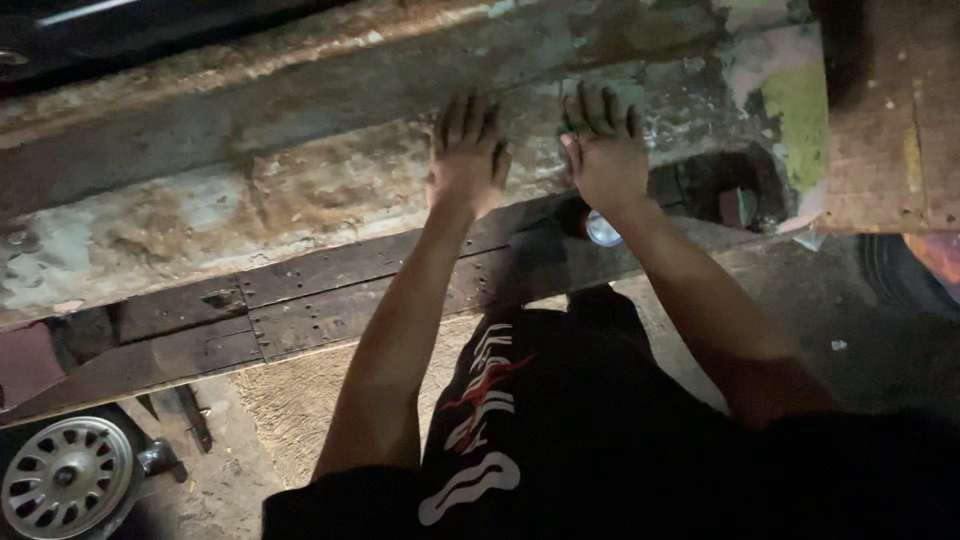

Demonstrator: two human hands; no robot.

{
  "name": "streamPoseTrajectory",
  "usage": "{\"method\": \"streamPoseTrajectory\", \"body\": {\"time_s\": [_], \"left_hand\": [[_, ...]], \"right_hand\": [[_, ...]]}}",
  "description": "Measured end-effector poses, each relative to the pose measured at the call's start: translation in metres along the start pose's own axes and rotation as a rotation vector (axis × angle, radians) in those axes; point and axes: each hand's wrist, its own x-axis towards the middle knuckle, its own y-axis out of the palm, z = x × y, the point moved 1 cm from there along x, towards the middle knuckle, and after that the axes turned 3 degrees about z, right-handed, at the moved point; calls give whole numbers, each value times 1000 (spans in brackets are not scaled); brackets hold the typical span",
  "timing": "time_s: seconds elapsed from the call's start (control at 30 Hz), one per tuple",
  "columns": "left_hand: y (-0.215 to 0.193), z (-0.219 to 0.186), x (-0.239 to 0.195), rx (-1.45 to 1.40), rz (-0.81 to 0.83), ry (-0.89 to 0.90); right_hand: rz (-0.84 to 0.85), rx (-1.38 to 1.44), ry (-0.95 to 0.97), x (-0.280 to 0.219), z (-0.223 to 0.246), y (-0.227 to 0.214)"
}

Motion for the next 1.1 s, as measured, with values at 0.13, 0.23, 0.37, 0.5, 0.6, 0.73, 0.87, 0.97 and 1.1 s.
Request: {"method": "streamPoseTrajectory", "body": {"time_s": [0.13,0.23,0.37,0.5,0.6,0.73,0.87,0.97,1.1], "left_hand": [[6,1,-2,24,-30,20],[4,2,1,43,-57,23],[5,3,-1,-2,-8,3],[2,1,3,-10,-39,7],[5,3,5,-17,-66,10],[10,6,2,-12,-104,20],[16,3,3,-21,-136,25],[17,6,3,-9,-141,20],[16,6,7,14,-144,38]], "right_hand": [[60,-45,-69,-10,-5,-5],[97,-73,-201,-32,-24,-22],[151,-160,-217,-62,-36,-34],[41,-102,22,-51,-39,-34],[-2,-175,91,-29,-38,-28],[28,-107,5,-14,-36,-21],[20,-25,-43,-20,-53,-19],[-147,112,-93,-15,-67,-11],[-150,126,-91,11,-93,5]]}}
